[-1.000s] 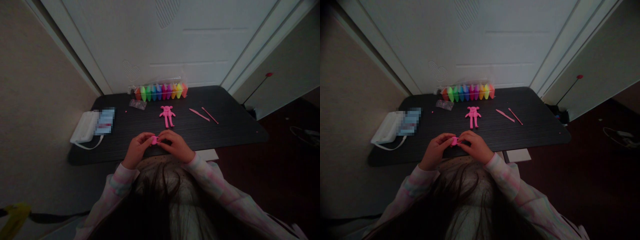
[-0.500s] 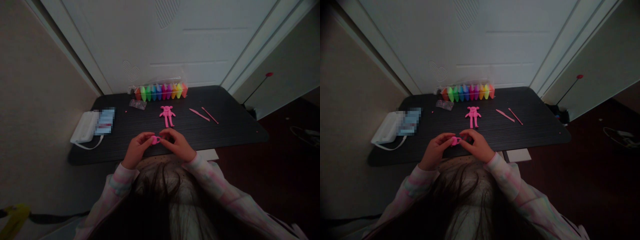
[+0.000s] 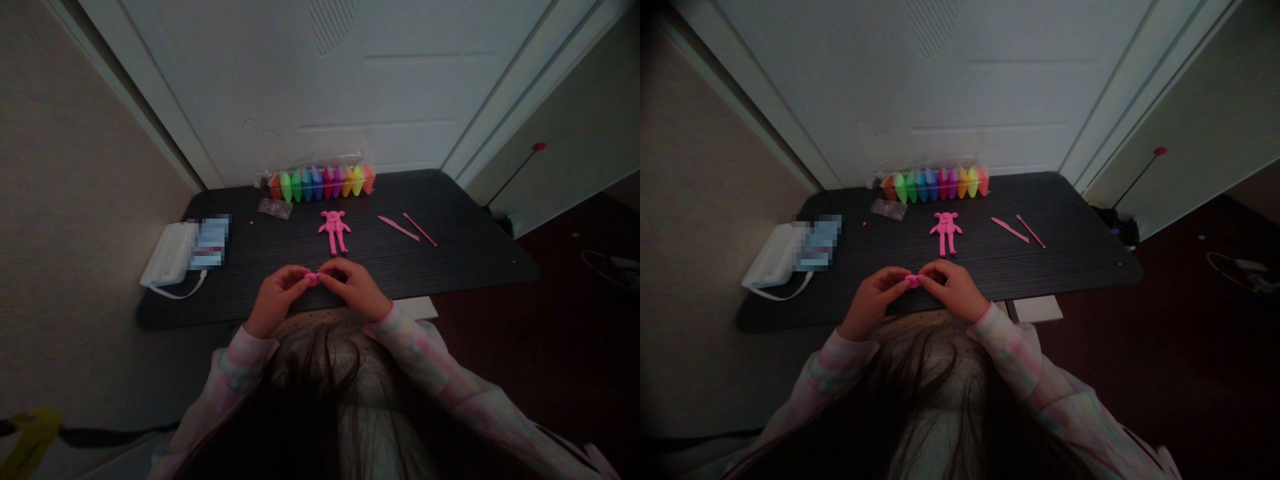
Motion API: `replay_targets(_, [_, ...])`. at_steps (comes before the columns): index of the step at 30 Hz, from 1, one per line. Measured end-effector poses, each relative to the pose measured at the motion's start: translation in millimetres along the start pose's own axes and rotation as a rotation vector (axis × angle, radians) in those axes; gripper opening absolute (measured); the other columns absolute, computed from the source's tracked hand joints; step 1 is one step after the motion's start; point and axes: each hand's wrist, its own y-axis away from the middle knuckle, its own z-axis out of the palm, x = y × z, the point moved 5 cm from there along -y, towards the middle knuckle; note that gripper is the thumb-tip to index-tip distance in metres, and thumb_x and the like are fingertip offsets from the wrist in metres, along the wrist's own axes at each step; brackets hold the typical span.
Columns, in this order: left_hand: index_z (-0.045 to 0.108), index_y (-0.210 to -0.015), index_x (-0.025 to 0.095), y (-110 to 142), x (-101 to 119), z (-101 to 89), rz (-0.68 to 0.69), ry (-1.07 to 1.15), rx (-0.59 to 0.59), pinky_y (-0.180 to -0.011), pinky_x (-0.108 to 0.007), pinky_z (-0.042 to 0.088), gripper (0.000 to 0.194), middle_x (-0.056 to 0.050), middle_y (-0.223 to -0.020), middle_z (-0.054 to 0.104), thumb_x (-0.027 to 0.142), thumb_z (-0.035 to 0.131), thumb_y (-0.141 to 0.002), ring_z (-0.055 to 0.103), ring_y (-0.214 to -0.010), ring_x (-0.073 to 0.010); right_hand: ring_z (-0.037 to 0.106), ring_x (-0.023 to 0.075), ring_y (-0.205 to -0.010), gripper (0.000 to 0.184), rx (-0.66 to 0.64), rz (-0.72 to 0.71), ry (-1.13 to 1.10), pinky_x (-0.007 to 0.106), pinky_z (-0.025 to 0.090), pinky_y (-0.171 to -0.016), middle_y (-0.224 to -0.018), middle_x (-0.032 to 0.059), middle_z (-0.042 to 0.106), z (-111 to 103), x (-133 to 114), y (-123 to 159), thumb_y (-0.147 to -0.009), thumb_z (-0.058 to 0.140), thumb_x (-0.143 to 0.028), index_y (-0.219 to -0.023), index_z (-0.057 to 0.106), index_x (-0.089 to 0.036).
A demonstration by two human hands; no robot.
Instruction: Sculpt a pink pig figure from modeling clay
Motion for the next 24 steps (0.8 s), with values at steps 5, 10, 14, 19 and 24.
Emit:
replay_targets(5, [0.059, -0.077, 0.016, 0.6, 0.1, 1.2, 0.003, -0.017, -0.004, -0.078, -0.031, 0.045, 0.02, -0.002, -0.075, 0.066, 0.028, 0.066, -0.063, 0.061, -0.076, -0.0161, 0.051, 0.0092, -0.062, 0.014, -0.01, -0.009, 0.004, 0.021, 0.038, -0.055, -0.071, -0.0002, 0.06, 0.9, 0.2, 0.3, -0.075, 0.055, -0.028, -0.082, 0.061, -0.017])
replay_targets(10, [0.059, -0.076, 0.016, 1.0, 1.1, 1.1, 0.012, -0.011, 0.011, -0.077, -0.03, 0.045, 0.018, -0.001, -0.074, 0.065, 0.026, 0.065, -0.064, 0.061, -0.075, -0.0148, 0.051, 0.0093, -0.063, 0.017, 0.001, 0.001, 0.004, 0.021, 0.038, -0.056, -0.073, 0.0006, 0.061, 0.5, 1.1, 0.2, -0.075, 0.055, -0.027, -0.086, 0.061, -0.016])
replay_targets(14, [0.059, -0.077, 0.015, 0.6, 1.2, 1.3, 0.014, -0.019, 0.008, -0.075, -0.028, 0.046, 0.018, -0.001, -0.073, 0.065, 0.025, 0.065, -0.064, 0.061, -0.074, -0.0141, 0.052, 0.0096, -0.063, 0.015, -0.001, 0.012, -0.001, 0.021, 0.039, -0.056, -0.074, 0.0007, 0.062, 0.8, 1.9, -0.1, -0.075, 0.054, -0.028, -0.082, 0.061, -0.016])
replay_targets(19, [0.059, -0.081, 0.016, 0.1, -0.5, 1.4, 0.004, 0.001, 0.013, -0.075, -0.028, 0.046, 0.022, -0.001, -0.074, 0.066, 0.025, 0.066, -0.063, 0.062, -0.073, -0.0145, 0.052, 0.0097, -0.062, 0.013, -0.002, 0.02, -0.017, 0.021, 0.039, -0.056, -0.073, 0.0005, 0.062, 1.1, 2.0, 0.0, -0.075, 0.054, -0.027, -0.08, 0.061, -0.016])
replay_targets(24, [0.062, -0.079, 0.016, 0.5, -0.2, 2.9, 0.009, -0.071, 0.005, -0.075, -0.027, 0.046, 0.018, -0.001, -0.074, 0.067, 0.027, 0.064, -0.066, 0.062, -0.074, -0.0146, 0.052, 0.0097, -0.063, 0.013, 0.003, 0.041, -0.008, 0.021, 0.039, -0.057, -0.073, 0.0006, 0.061, 0.9, 1.0, 0.2, -0.075, 0.054, -0.026, -0.079, 0.06, -0.016])
